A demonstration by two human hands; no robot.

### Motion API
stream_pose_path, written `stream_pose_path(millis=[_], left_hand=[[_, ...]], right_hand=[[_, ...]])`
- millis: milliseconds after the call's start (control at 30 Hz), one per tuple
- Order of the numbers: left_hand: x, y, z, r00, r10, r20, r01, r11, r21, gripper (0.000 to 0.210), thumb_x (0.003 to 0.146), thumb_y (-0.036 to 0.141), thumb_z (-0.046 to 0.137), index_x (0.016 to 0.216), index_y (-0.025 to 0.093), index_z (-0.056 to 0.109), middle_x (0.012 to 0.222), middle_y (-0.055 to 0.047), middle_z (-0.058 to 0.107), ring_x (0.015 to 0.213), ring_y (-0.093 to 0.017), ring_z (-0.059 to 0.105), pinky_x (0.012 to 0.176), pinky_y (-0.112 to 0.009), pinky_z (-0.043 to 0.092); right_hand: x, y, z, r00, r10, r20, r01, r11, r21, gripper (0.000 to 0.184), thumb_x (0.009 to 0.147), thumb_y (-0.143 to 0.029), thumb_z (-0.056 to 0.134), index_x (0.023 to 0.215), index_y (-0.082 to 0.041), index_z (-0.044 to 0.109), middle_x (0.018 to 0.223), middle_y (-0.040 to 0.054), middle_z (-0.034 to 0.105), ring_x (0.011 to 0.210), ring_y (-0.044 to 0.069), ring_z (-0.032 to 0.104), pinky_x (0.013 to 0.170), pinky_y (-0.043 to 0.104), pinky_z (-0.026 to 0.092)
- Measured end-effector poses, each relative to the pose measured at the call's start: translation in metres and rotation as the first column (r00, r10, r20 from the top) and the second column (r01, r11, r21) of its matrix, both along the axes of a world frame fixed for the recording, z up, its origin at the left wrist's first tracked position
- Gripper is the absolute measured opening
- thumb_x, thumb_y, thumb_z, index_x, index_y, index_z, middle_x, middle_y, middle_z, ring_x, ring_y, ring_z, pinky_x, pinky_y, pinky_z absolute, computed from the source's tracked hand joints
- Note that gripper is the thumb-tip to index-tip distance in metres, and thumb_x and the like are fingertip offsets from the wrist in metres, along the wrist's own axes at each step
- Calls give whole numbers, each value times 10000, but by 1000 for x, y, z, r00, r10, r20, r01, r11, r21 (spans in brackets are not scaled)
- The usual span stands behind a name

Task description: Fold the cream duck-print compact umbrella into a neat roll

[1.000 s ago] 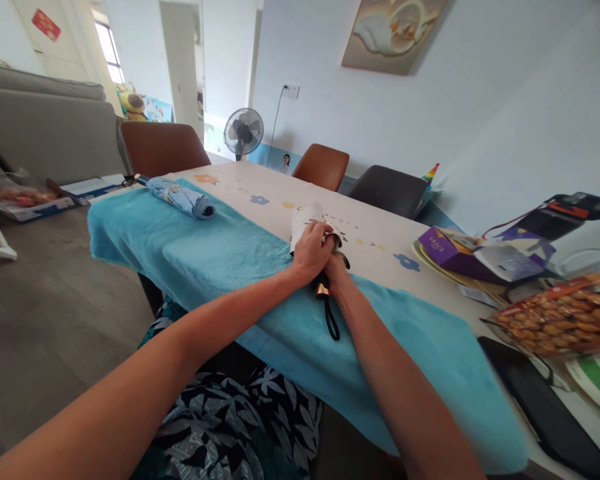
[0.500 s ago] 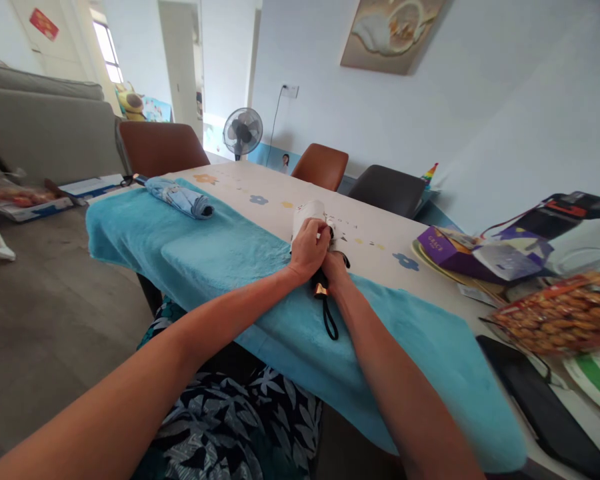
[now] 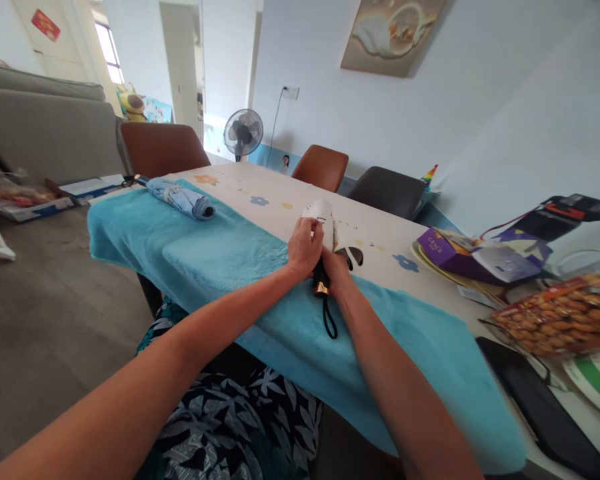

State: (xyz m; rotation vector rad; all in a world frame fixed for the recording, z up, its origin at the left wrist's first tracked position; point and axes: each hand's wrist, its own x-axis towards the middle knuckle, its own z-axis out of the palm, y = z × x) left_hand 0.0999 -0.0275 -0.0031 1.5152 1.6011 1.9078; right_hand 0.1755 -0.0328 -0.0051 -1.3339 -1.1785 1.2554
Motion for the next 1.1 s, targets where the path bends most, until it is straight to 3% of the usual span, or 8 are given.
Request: stream_pose_path(millis=[133, 333, 500, 633, 767, 967, 1100], left_hand=[[1, 0, 0, 1000, -19, -4, 19, 995, -102, 87, 843, 132, 484, 888, 206, 484, 996, -70, 578, 919, -157, 570, 788, -286, 482], [1, 0, -2, 999, -17, -50, 11, 993, -115, 148, 803, 110, 517, 920, 201, 508, 1052, -89, 587, 1026, -189, 554, 901, -335, 444], [-4, 5, -3, 999, -1, 50, 13, 972, -235, 274, 788, 209, 580, 1050, 152, 521, 1175, -146, 567, 1159, -230, 497, 973, -332, 384], [-7, 12, -6, 969, -130, 211, 201, 910, -362, 253, 858, 328, 471, 983, 128, 564, 995, -134, 643, 877, -207, 606, 753, -302, 456], [-8, 14, -7, 941, -206, 269, 299, 879, -372, 293, 893, 324, 369, 793, 148, 581, 734, -64, 619, 612, -147, 554, 561, -257, 411], [-8, 11, -5, 907, -230, 352, 351, 875, -333, 274, 887, 275, 349, 728, 166, 544, 618, -15, 546, 507, -111, 482, 490, -220, 380], [-9, 15, -8, 920, -211, 331, 316, 900, -302, 226, 878, 258, 378, 788, 176, 568, 723, -35, 609, 613, -126, 534, 558, -219, 409]], right_hand=[[0, 0, 0, 994, 23, -105, -26, 999, -32, 229, 720, -329, 663, 620, -190, 511, 392, -35, 475, 313, 115, 447, 301, 224, 421], [0, -1, 2, 995, 0, -101, -3, 999, -33, 223, 738, -317, 661, 639, -181, 516, 392, -28, 477, 328, 110, 465, 305, 197, 409], [1, -1, 3, 993, 28, -113, -31, 999, -30, 264, 720, -363, 683, 623, -196, 503, 384, -28, 493, 319, 103, 456, 279, 188, 401], [0, -2, 3, 989, 46, -141, -53, 997, -53, 284, 708, -358, 701, 606, -182, 502, 369, -32, 483, 281, 91, 410, 260, 202, 395], [0, -1, 3, 988, 37, -150, -45, 998, -49, 289, 707, -363, 706, 611, -168, 516, 365, -33, 480, 259, 91, 393, 244, 213, 385], [2, -2, 6, 976, 66, -206, -84, 993, -80, 287, 740, -361, 691, 631, -152, 528, 361, -33, 477, 273, 90, 424, 251, 191, 386], [1, -4, 10, 963, 72, -259, -95, 993, -76, 260, 762, -331, 683, 659, -148, 530, 367, -37, 483, 284, 86, 437, 256, 175, 386]])
